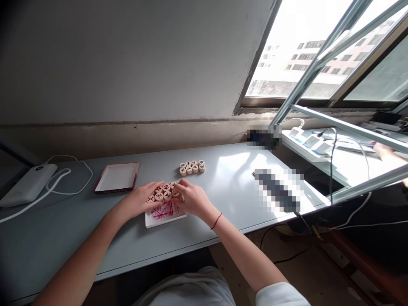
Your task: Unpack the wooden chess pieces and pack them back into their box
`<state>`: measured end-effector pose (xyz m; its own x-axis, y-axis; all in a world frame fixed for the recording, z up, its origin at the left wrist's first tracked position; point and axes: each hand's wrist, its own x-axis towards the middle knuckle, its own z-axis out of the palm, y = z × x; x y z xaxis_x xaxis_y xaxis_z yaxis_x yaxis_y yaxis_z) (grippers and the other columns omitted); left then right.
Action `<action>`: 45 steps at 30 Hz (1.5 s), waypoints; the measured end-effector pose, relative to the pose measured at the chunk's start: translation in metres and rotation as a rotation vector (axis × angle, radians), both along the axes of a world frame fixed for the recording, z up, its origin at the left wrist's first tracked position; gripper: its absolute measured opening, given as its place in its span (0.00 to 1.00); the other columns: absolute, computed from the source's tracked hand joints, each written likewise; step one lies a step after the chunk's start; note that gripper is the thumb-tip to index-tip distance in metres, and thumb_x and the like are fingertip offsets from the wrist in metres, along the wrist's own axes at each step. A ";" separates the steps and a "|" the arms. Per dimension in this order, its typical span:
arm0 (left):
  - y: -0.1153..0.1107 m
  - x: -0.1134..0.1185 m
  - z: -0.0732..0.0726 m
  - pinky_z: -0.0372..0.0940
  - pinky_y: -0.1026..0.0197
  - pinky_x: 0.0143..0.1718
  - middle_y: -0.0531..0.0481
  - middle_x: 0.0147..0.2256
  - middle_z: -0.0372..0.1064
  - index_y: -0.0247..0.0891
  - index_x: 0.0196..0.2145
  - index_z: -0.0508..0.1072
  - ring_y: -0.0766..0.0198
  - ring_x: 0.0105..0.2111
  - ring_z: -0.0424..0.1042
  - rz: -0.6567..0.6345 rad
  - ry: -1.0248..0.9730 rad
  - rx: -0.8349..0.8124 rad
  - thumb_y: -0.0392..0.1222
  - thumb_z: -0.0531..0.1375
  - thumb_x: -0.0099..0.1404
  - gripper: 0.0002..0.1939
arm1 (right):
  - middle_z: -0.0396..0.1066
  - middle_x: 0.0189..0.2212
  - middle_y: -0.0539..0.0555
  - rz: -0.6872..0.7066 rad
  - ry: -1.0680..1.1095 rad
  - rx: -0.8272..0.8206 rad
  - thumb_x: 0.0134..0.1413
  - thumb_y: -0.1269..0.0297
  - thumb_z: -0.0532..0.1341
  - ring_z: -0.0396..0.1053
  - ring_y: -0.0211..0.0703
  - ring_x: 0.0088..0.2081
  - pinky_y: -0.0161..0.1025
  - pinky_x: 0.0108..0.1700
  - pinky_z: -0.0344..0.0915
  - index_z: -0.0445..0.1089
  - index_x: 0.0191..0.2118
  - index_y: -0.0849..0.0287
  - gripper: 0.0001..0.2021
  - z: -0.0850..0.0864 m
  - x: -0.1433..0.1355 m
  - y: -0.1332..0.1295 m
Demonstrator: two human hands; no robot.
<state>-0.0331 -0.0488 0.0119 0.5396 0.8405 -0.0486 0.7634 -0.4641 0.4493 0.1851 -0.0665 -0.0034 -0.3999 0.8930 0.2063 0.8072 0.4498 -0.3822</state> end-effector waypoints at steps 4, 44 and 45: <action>0.002 -0.005 -0.001 0.61 0.56 0.54 0.46 0.60 0.60 0.44 0.62 0.56 0.52 0.57 0.63 -0.002 -0.020 -0.064 0.49 0.60 0.60 0.35 | 0.68 0.35 0.52 0.032 -0.098 0.052 0.55 0.64 0.61 0.62 0.34 0.25 0.32 0.25 0.51 0.68 0.35 0.57 0.04 0.003 0.005 0.001; -0.002 0.011 -0.006 0.67 0.58 0.47 0.48 0.47 0.69 0.45 0.54 0.63 0.59 0.47 0.71 0.110 -0.337 0.408 0.46 0.54 0.69 0.16 | 0.74 0.35 0.54 0.038 0.987 -0.304 0.49 0.54 0.66 0.73 0.40 0.34 0.36 0.33 0.72 0.69 0.40 0.58 0.16 0.009 -0.031 0.032; -0.002 0.011 -0.006 0.67 0.58 0.47 0.48 0.47 0.69 0.44 0.52 0.64 0.60 0.47 0.71 0.105 -0.328 0.395 0.44 0.54 0.69 0.14 | 0.74 0.34 0.54 0.043 0.990 -0.316 0.49 0.54 0.66 0.73 0.40 0.33 0.36 0.33 0.72 0.69 0.40 0.58 0.16 0.008 -0.032 0.031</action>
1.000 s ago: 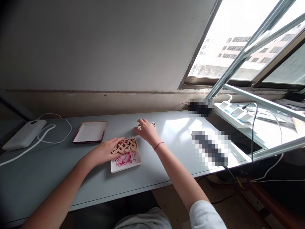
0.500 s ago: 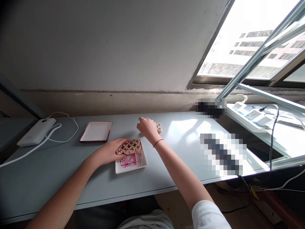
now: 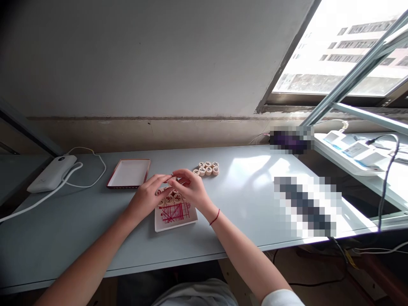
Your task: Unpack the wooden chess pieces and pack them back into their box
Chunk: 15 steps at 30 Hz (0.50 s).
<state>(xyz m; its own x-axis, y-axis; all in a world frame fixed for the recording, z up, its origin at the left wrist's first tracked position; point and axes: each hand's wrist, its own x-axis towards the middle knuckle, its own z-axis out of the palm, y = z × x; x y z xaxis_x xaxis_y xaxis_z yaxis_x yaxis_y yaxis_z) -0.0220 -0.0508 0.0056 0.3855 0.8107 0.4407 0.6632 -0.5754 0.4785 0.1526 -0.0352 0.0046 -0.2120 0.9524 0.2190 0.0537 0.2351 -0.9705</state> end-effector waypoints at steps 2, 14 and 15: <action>0.001 -0.001 -0.001 0.67 0.57 0.47 0.48 0.46 0.69 0.44 0.50 0.65 0.59 0.47 0.71 0.004 0.011 -0.016 0.40 0.55 0.68 0.13 | 0.74 0.33 0.53 0.012 -0.009 -0.017 0.50 0.54 0.65 0.73 0.39 0.32 0.36 0.32 0.72 0.70 0.39 0.58 0.15 -0.001 -0.002 -0.001; -0.004 -0.017 0.036 0.64 0.63 0.41 0.54 0.39 0.69 0.43 0.39 0.69 0.65 0.37 0.69 -0.249 0.136 -0.326 0.31 0.57 0.58 0.12 | 0.74 0.38 0.55 -0.069 0.086 -0.026 0.54 0.55 0.63 0.71 0.38 0.31 0.36 0.32 0.72 0.69 0.39 0.57 0.12 -0.003 0.006 -0.005; -0.006 -0.019 0.040 0.64 0.63 0.40 0.55 0.35 0.69 0.43 0.37 0.70 0.65 0.36 0.69 -0.277 0.160 -0.382 0.31 0.58 0.57 0.11 | 0.74 0.38 0.56 -0.075 0.091 -0.022 0.54 0.55 0.63 0.71 0.38 0.31 0.36 0.32 0.72 0.69 0.39 0.57 0.12 -0.002 0.007 -0.005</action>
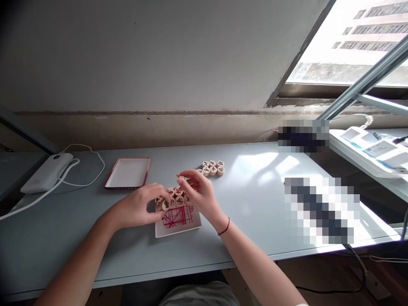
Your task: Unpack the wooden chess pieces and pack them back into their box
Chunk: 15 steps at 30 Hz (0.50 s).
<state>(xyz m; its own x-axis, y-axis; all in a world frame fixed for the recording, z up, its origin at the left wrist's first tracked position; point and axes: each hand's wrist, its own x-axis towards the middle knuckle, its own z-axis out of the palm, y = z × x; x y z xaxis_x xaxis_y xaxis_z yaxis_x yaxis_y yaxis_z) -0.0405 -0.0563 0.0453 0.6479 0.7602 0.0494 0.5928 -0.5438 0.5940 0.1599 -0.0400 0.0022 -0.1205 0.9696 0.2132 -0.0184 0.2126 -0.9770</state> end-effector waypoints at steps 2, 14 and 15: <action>-0.003 -0.001 0.003 0.63 0.63 0.39 0.56 0.31 0.69 0.42 0.33 0.70 0.64 0.35 0.68 -0.032 0.055 -0.054 0.32 0.61 0.54 0.08 | 0.74 0.39 0.56 -0.003 -0.003 0.010 0.53 0.55 0.64 0.71 0.38 0.32 0.37 0.32 0.72 0.69 0.39 0.57 0.12 0.001 0.001 -0.001; -0.009 -0.006 0.001 0.61 0.55 0.49 0.51 0.42 0.61 0.41 0.28 0.68 0.57 0.45 0.62 0.073 0.190 -0.005 0.40 0.64 0.53 0.07 | 0.66 0.41 0.55 0.301 -0.310 0.294 0.51 0.73 0.59 0.68 0.38 0.35 0.37 0.34 0.71 0.70 0.40 0.56 0.10 0.014 0.002 -0.018; -0.008 -0.009 0.002 0.61 0.55 0.49 0.51 0.42 0.60 0.42 0.30 0.69 0.57 0.45 0.62 0.088 0.185 -0.004 0.42 0.64 0.54 0.07 | 0.66 0.40 0.55 0.344 -0.358 0.338 0.49 0.75 0.58 0.68 0.39 0.36 0.38 0.35 0.71 0.69 0.40 0.55 0.12 0.015 0.003 -0.020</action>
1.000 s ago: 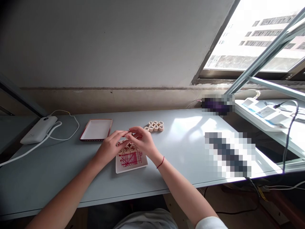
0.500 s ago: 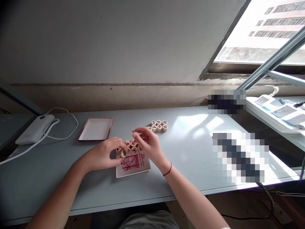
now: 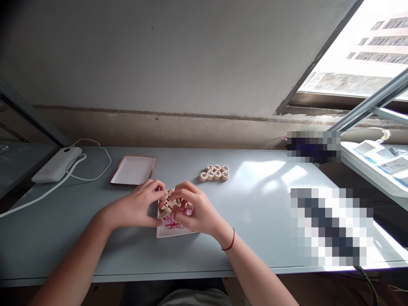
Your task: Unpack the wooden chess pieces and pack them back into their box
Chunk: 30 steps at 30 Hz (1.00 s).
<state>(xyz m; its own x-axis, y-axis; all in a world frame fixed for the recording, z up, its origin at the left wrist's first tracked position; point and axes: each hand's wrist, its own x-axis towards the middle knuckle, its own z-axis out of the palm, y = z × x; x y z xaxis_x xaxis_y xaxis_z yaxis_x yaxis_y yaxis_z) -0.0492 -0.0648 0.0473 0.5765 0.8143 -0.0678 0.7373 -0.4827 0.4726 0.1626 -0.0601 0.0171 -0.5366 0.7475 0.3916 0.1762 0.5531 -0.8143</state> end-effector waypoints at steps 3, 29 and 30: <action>0.000 -0.003 0.000 0.60 0.55 0.49 0.51 0.43 0.60 0.44 0.34 0.71 0.57 0.46 0.62 0.027 -0.006 0.029 0.46 0.63 0.56 0.08 | 0.67 0.41 0.55 0.044 -0.098 0.090 0.46 0.78 0.58 0.68 0.40 0.37 0.39 0.39 0.70 0.68 0.43 0.54 0.17 0.001 0.001 -0.004; -0.026 0.035 0.003 0.57 0.59 0.29 0.50 0.31 0.73 0.39 0.28 0.69 0.59 0.29 0.71 0.070 0.363 -0.013 0.28 0.58 0.59 0.07 | 0.69 0.41 0.55 -0.026 -0.166 0.039 0.52 0.72 0.59 0.69 0.38 0.34 0.38 0.36 0.70 0.69 0.42 0.53 0.12 0.003 0.002 -0.002; -0.025 0.031 0.004 0.57 0.60 0.28 0.51 0.29 0.72 0.39 0.27 0.69 0.59 0.28 0.71 0.074 0.309 -0.057 0.30 0.60 0.59 0.06 | 0.69 0.40 0.54 -0.018 -0.191 0.041 0.52 0.72 0.59 0.69 0.38 0.33 0.37 0.35 0.69 0.70 0.41 0.53 0.11 0.003 0.002 -0.003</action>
<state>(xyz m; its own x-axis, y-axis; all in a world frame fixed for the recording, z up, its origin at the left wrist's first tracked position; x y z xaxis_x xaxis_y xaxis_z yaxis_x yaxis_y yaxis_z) -0.0177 -0.0894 0.0516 0.4608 0.8431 -0.2771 0.8823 -0.4015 0.2457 0.1645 -0.0628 0.0198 -0.5907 0.7431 0.3146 0.3355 0.5807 -0.7417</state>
